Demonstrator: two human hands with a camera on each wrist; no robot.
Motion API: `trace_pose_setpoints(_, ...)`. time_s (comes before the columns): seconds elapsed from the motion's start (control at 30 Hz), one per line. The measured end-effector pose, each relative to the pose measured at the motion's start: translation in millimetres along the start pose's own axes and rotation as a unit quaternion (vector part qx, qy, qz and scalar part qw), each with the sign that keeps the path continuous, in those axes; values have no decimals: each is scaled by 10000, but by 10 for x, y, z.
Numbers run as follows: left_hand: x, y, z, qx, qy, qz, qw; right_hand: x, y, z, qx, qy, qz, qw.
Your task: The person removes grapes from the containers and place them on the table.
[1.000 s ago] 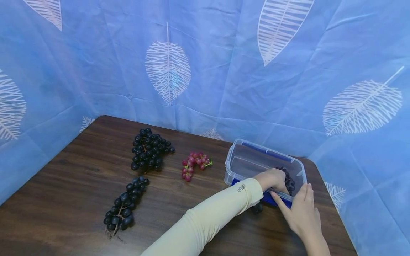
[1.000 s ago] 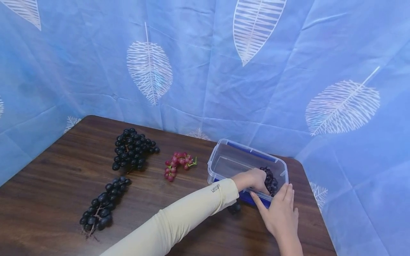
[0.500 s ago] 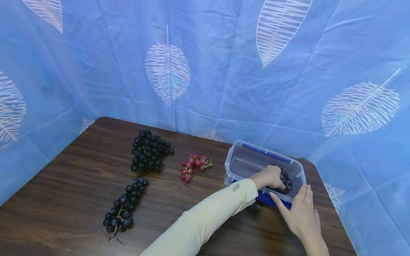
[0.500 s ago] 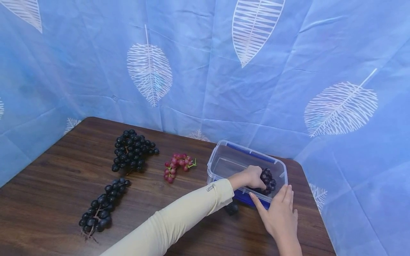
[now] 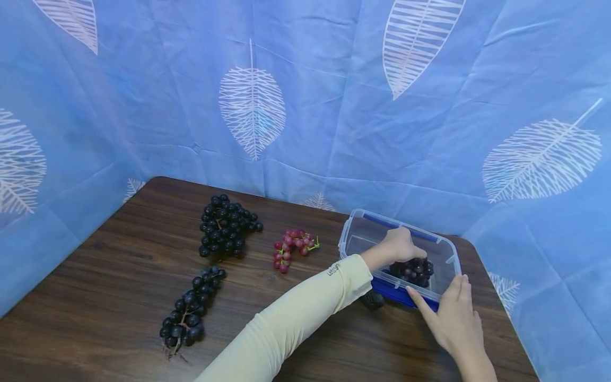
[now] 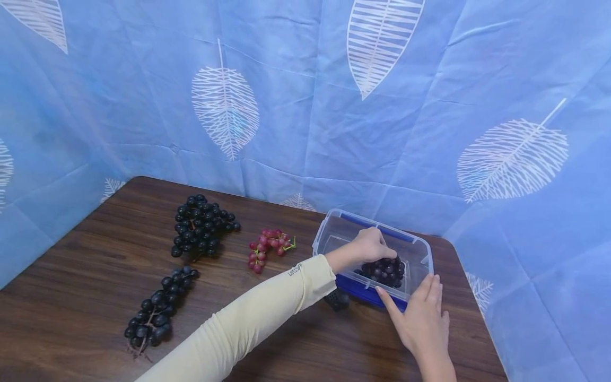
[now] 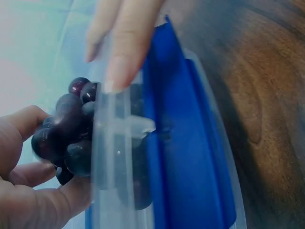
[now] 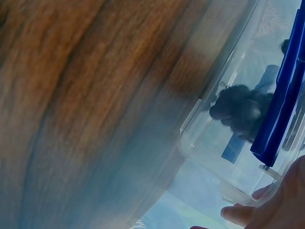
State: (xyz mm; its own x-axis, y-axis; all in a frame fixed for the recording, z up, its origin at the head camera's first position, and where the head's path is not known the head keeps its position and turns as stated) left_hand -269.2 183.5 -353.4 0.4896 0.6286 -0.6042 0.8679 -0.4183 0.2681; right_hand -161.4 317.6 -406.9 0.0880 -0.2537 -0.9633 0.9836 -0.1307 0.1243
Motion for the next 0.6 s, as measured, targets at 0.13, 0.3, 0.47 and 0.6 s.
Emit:
trace_pose_setpoints(0.13, -150, 58, 56, -67, 763, -130, 9970, -3, -11, -10, 31, -5, 115, 9999)
trace_pose_setpoints(0.3, -344, 190, 93, 111, 1350, -169, 9906, -2, -28, -16, 69, -5, 203, 9998)
trace_pose_setpoints(0.47, -548, 370, 110, 281, 1952, -202, 9802, -7, -37, -13, 51, 19, 238, 9997)
trace_pose_setpoints(0.6, -672, 530, 136, 433, 2253, -165, 9732, -18, -34, -10, -15, 34, 153, 9999)
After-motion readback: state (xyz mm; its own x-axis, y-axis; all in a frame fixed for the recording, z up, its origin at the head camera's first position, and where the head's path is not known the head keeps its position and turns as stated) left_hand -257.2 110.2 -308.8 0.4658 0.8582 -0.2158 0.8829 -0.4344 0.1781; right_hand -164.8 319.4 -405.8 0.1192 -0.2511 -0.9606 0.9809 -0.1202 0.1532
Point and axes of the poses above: each hand's wrist, its own y-axis away from the middle knuckle, its own x-axis out of the palm, z = x × y, the point moved 3 cm from there along -y, towards the middle knuckle, and after that the axes turned 6 degrees about z, right-handed, at the moved point
